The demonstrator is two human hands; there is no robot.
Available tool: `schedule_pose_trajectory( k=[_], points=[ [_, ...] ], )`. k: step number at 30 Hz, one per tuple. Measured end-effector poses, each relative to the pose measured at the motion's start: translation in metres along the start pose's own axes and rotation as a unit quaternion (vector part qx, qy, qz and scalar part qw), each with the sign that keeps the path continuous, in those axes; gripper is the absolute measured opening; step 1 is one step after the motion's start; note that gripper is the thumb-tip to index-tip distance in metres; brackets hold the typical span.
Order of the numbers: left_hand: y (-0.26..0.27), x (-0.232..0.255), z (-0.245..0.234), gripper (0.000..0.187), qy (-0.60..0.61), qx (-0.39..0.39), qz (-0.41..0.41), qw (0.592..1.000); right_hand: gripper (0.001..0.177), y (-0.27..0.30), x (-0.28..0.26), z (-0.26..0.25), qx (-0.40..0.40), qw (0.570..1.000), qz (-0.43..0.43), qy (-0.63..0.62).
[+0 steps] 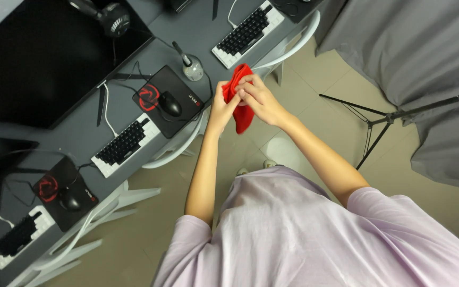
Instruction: Cleaning computer workstations by arranging chairs and wiping down keyboards and mousepads.
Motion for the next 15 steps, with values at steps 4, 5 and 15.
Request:
schedule_pose_trajectory(
  k=[4, 5, 15],
  points=[
    [0.011, 0.004, -0.005, 0.041, -0.065, 0.002, 0.047, 0.997, 0.023, 0.002, -0.005, -0.004, -0.037, 0.998, -0.005, 0.051],
    [0.01, 0.002, -0.008, 0.033, -0.076, 0.013, 0.047, 0.996, 0.022, -0.001, -0.015, -0.005, -0.05, 0.994, -0.008, 0.101],
    [0.015, 0.028, -0.025, 0.015, -0.105, -0.083, 0.051, 0.99, 0.05, -0.015, 0.006, -0.037, -0.205, 0.928, 0.079, 0.302]
  ],
)
Point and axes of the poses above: each hand's wrist, its own y-axis away from the middle knuckle, its own z-axis out of the palm, x = y × z, the point moved 2 cm from there along -y, towards the middle knuckle, and after that the axes turned 13 degrees about -z, right-handed, at the moved point
